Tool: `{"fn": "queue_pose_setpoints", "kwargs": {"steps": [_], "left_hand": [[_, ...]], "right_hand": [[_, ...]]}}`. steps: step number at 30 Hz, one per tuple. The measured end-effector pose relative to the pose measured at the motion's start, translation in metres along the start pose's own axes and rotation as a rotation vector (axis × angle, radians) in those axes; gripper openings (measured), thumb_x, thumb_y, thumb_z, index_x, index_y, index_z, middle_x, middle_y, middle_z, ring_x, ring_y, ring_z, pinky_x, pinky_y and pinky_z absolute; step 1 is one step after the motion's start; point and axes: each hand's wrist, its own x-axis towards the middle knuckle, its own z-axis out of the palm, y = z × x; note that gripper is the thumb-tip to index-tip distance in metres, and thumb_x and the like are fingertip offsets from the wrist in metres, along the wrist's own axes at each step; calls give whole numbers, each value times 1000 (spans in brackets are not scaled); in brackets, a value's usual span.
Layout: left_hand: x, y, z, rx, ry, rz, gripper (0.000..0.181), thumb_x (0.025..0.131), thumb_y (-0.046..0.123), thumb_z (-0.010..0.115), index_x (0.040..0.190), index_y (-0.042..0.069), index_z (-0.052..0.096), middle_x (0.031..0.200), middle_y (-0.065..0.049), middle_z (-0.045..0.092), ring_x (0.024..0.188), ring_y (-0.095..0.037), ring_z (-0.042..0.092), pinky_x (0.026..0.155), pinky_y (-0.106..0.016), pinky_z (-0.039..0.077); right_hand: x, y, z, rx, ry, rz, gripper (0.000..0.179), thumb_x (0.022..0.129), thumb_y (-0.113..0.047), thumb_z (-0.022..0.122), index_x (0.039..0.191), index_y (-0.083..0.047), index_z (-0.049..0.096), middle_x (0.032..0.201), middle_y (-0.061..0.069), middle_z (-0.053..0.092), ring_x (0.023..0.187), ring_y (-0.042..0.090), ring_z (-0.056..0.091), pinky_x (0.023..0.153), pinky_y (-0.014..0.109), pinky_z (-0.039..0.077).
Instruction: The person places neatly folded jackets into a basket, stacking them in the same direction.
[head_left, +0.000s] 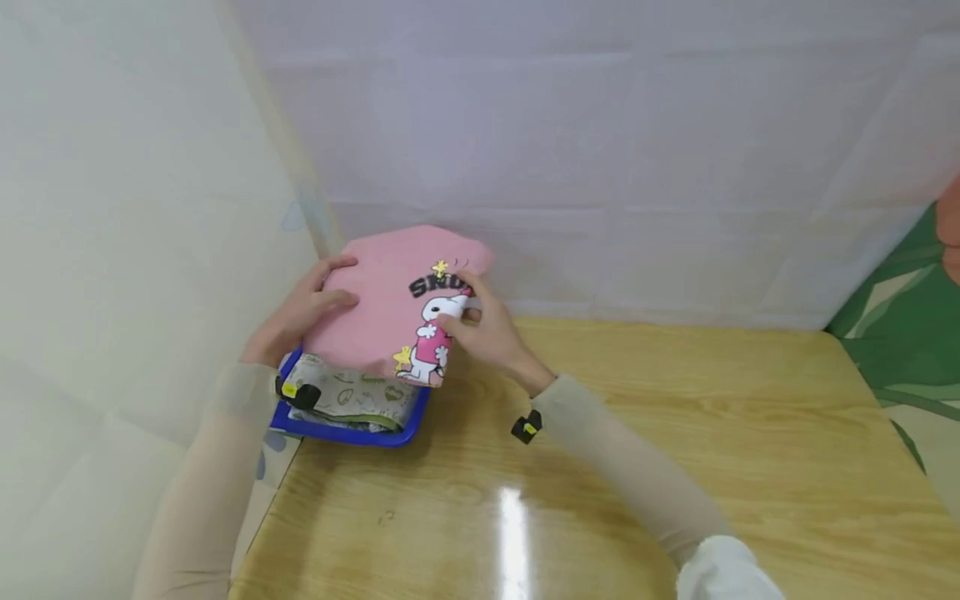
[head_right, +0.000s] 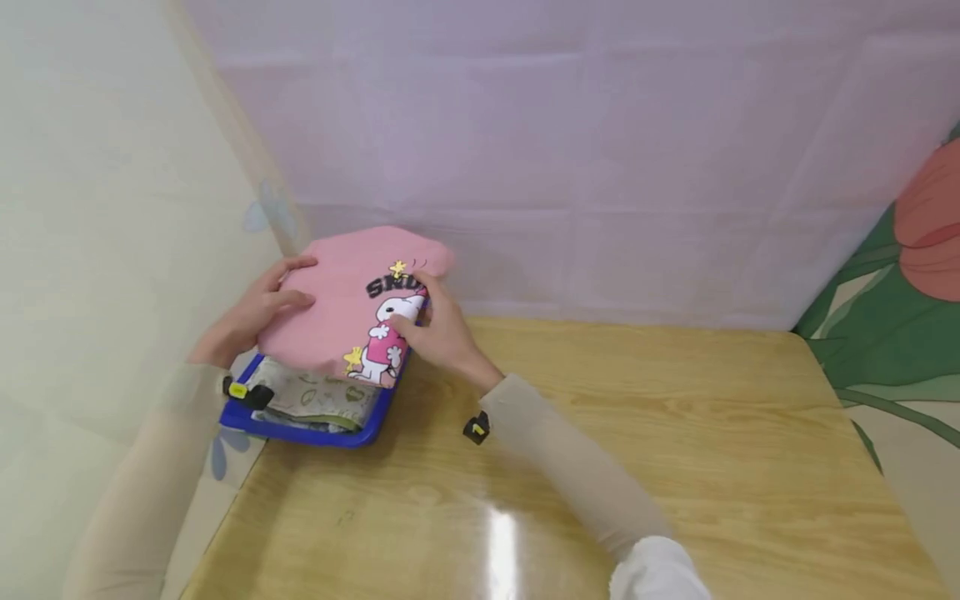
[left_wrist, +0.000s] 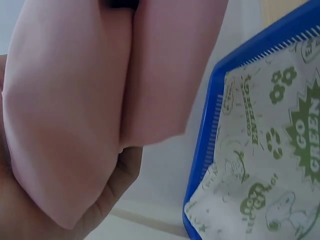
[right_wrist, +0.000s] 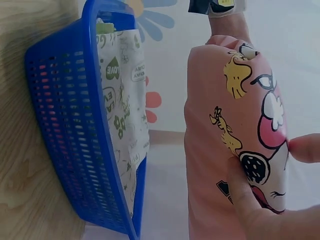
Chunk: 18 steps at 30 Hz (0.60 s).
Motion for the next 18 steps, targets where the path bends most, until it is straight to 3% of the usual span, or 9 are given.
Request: {"fn": "queue_pose_setpoints", "kwargs": {"steps": [4, 8, 18], "left_hand": [[-3, -8, -10, 42, 2, -24, 78, 100, 18, 65, 169, 15, 29, 180, -10, 11, 158, -39, 19, 126, -63, 20], [-2, -17, -19, 77, 7, -50, 76, 101, 21, 64, 169, 14, 29, 180, -12, 11, 158, -43, 19, 125, -69, 22], [-2, -37, -32, 106, 8, -85, 71, 101, 18, 62, 165, 11, 33, 179, -17, 14, 154, -43, 22, 123, -67, 23]], "right_hand": [[6, 1, 12, -32, -21, -23, 79, 100, -3, 70, 167, -6, 27, 160, 20, 45, 128, 43, 66, 91, 34, 65], [10, 4, 23, -44, -25, 4, 81, 100, -6, 71, 168, -7, 26, 160, 21, 45, 124, 42, 68, 87, 33, 66], [17, 23, 43, -74, -2, 76, 82, 100, -11, 74, 168, -11, 29, 162, 19, 43, 119, 34, 70, 82, 29, 66]]}}
